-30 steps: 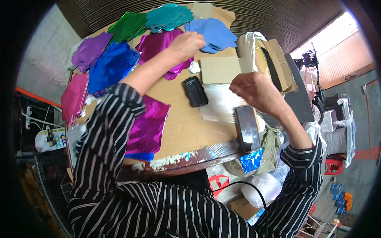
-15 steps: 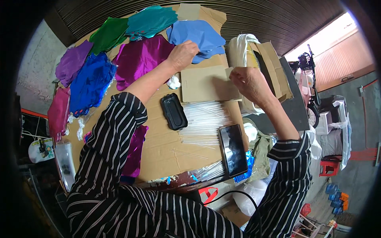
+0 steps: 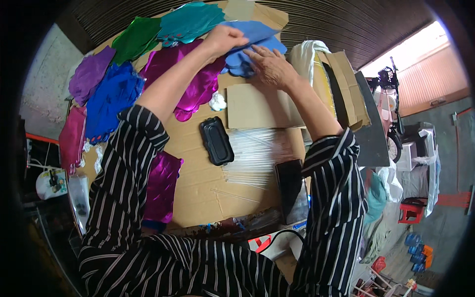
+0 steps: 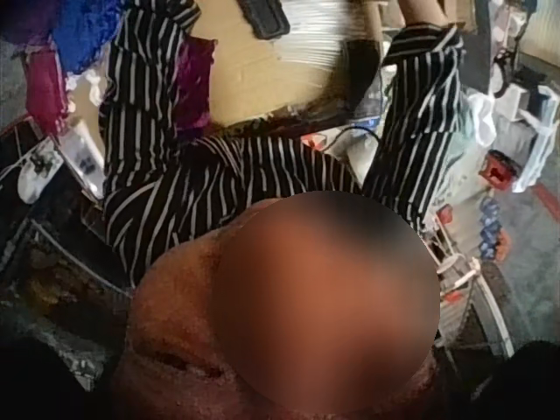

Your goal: Folding colorful fabric squares at a workbench.

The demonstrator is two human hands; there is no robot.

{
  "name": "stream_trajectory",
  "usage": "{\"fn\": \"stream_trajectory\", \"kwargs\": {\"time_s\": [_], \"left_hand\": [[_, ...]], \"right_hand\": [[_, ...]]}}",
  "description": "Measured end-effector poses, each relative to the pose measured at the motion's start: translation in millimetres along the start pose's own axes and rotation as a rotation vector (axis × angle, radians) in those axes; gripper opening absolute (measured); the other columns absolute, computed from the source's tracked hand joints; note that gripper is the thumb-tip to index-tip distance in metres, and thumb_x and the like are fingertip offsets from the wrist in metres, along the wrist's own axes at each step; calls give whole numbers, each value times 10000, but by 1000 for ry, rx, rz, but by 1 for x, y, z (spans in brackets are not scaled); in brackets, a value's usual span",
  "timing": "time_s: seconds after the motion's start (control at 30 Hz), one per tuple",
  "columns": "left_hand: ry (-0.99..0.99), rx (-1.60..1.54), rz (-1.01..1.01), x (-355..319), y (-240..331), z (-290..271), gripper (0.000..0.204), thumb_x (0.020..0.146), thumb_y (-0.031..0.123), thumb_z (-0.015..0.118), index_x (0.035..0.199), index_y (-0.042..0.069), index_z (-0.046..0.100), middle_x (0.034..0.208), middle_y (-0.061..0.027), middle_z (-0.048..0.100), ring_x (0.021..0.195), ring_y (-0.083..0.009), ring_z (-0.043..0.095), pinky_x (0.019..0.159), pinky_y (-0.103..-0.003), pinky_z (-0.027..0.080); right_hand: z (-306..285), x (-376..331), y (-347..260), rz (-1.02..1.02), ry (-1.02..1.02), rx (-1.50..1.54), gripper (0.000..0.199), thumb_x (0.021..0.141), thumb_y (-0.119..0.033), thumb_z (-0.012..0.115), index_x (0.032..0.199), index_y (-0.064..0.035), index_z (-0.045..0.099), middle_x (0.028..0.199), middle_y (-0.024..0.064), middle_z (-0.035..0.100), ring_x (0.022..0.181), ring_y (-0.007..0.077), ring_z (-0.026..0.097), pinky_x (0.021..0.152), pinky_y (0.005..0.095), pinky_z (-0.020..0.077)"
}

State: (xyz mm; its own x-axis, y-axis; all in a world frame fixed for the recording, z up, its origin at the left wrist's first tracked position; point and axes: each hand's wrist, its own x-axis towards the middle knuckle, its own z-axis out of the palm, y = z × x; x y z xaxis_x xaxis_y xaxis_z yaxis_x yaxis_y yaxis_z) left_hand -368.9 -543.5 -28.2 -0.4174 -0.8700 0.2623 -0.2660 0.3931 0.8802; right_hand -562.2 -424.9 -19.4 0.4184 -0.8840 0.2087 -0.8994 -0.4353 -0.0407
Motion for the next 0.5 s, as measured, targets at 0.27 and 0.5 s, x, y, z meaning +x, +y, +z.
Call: {"fn": "stream_trajectory", "kwargs": {"time_s": [0.27, 0.5], "left_hand": [[340, -267, 79, 34, 104, -84, 147, 958, 153, 652, 941, 40, 744, 841, -56, 729, 744, -121, 633, 649, -315, 525], [212, -67, 687, -109, 239, -180, 180, 999, 80, 611, 1105, -3, 732, 1005, -58, 756, 872, -133, 685, 787, -313, 569]], "right_hand": [[32, 22, -17, 32, -188, 54, 521, 1106, -376, 435, 1603, -228, 384, 1642, 149, 386, 1514, 335, 367, 1226, 576, 253], [-21, 6, -45, 140, -193, 1133, 708, 1063, -561, 450, 1584, -86, 381, 1629, 185, 398, 1498, 325, 405, 1208, 574, 315]]}}
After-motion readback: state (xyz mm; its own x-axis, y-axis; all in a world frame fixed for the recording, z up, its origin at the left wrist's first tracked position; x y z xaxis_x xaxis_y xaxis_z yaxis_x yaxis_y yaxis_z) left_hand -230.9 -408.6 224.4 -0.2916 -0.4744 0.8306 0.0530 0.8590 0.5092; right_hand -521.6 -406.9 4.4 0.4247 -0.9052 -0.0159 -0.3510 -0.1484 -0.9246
